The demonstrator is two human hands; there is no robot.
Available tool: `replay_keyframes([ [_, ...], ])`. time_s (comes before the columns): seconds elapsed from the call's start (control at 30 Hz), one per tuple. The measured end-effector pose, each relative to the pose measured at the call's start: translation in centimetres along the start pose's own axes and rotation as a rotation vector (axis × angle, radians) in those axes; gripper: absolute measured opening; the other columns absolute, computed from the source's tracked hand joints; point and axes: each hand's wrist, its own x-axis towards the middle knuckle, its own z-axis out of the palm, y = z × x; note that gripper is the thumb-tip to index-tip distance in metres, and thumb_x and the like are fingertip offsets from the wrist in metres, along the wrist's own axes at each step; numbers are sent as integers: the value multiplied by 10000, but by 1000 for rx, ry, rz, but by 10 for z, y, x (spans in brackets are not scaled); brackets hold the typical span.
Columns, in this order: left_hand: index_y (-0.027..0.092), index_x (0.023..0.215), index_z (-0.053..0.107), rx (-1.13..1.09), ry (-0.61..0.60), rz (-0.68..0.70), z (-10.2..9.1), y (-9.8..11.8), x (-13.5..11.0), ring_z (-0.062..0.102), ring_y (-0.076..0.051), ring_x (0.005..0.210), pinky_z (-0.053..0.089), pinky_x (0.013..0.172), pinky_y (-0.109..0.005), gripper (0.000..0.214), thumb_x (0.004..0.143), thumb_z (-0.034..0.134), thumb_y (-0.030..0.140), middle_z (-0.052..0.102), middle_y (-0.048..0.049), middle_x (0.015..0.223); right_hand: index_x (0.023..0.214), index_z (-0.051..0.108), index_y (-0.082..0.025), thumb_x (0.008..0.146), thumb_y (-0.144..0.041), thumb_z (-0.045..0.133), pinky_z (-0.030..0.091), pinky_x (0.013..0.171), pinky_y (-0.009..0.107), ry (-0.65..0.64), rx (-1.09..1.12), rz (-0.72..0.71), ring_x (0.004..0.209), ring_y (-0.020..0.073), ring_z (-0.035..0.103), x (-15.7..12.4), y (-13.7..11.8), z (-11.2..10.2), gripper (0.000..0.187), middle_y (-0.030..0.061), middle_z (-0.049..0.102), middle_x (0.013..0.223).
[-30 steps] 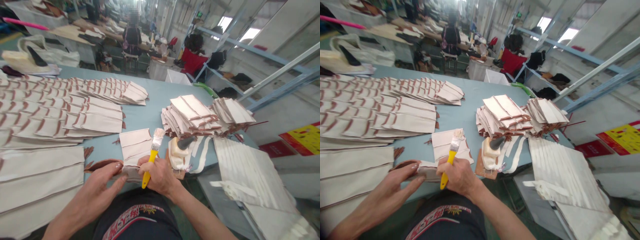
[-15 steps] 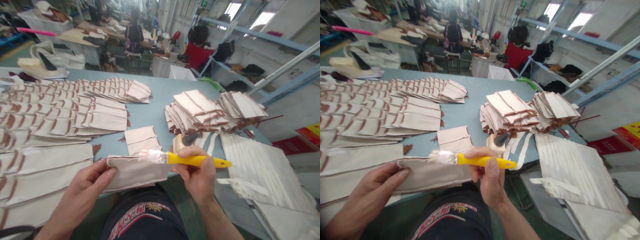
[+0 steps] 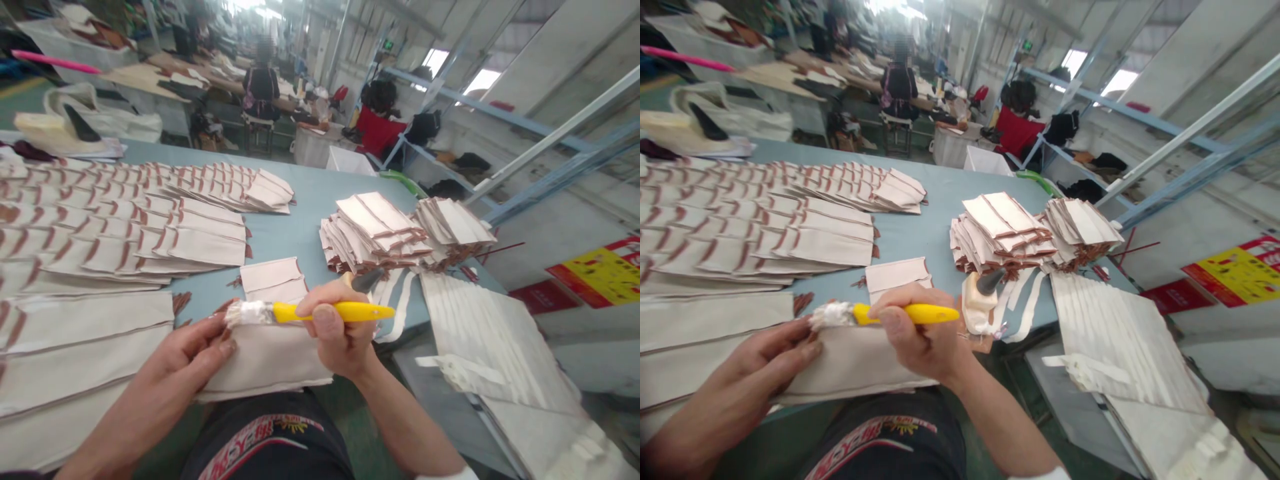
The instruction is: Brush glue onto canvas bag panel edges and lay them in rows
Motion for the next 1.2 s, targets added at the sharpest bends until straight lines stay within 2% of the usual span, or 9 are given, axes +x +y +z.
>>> replay_keyframes([
  [0.1, 256, 1075, 911, -158, -29, -110, -2, -6, -3, 668, -173, 628, 527, 542, -196, 353, 753, 964, 389, 808, 0, 759, 928, 799, -242, 1145, -562, 582, 647, 632, 329, 46, -88, 0, 636, 200, 740, -9, 0, -2, 443, 54, 755, 731],
  [0.27, 265, 1073, 900, -194, -84, -133, -4, -10, -3, 781, -234, 775, 602, 605, -214, 365, 721, 980, 323, 862, -17, 868, 909, 802, -242, 1156, -532, 577, 641, 619, 287, -77, -110, -81, 560, 166, 706, -4, -2, 1, 443, 27, 753, 682],
  [0.4, 256, 1065, 893, -251, -40, -171, -5, -12, 2, 755, -200, 668, 579, 554, -214, 359, 721, 972, 323, 867, -13, 863, 962, 807, -246, 1149, -409, 627, 654, 666, 285, -9, -64, -170, 604, 163, 753, 5, -4, 5, 306, 21, 797, 725],
  [0.53, 252, 1092, 887, -319, -94, -197, 0, -6, 0, 831, -271, 841, 630, 628, -251, 390, 711, 964, 292, 874, -15, 868, 955, 797, -265, 1135, -326, 640, 662, 666, 278, -68, -75, -199, 636, 167, 782, 12, -11, 4, 246, 17, 824, 757],
  [0.67, 231, 1173, 862, -331, -3, -284, 9, 10, -6, 853, -301, 961, 653, 688, -260, 505, 682, 960, 298, 892, -12, 883, 949, 798, -265, 1129, -295, 650, 663, 660, 252, -54, -133, -287, 644, 158, 793, 18, -7, 3, 235, 9, 842, 781],
  [0.8, 223, 1185, 861, -324, 73, -322, 14, 19, -5, 856, -293, 885, 621, 604, -244, 550, 656, 972, 324, 902, -10, 897, 1120, 827, -287, 1129, -340, 669, 678, 638, 289, -27, -121, -331, 624, 187, 793, 13, 1, -1, 167, 17, 843, 787],
  [0.93, 207, 1183, 862, -284, 114, -330, 16, 17, 0, 818, -253, 730, 623, 571, -259, 551, 661, 972, 348, 912, -20, 917, 1280, 768, -265, 1146, -402, 668, 671, 649, 289, -168, -129, -389, 611, 179, 781, 6, 6, -9, 216, 29, 857, 844],
  [1.03, 219, 1216, 859, -307, 132, -307, 19, 12, 3, 850, -291, 852, 660, 631, -279, 552, 687, 968, 334, 910, -15, 928, 1226, 743, -219, 1172, -354, 633, 635, 628, 257, -265, -197, -447, 614, 158, 777, 8, 10, -15, 184, 36, 845, 824],
  [1.2, 235, 1249, 853, -268, 85, -259, 19, 0, 12, 850, -327, 940, 695, 708, -329, 536, 739, 937, 374, 901, -17, 922, 1199, 726, -215, 1182, -340, 595, 623, 592, 275, -277, -338, -475, 597, 157, 757, 8, 12, -32, 182, 31, 841, 814],
])
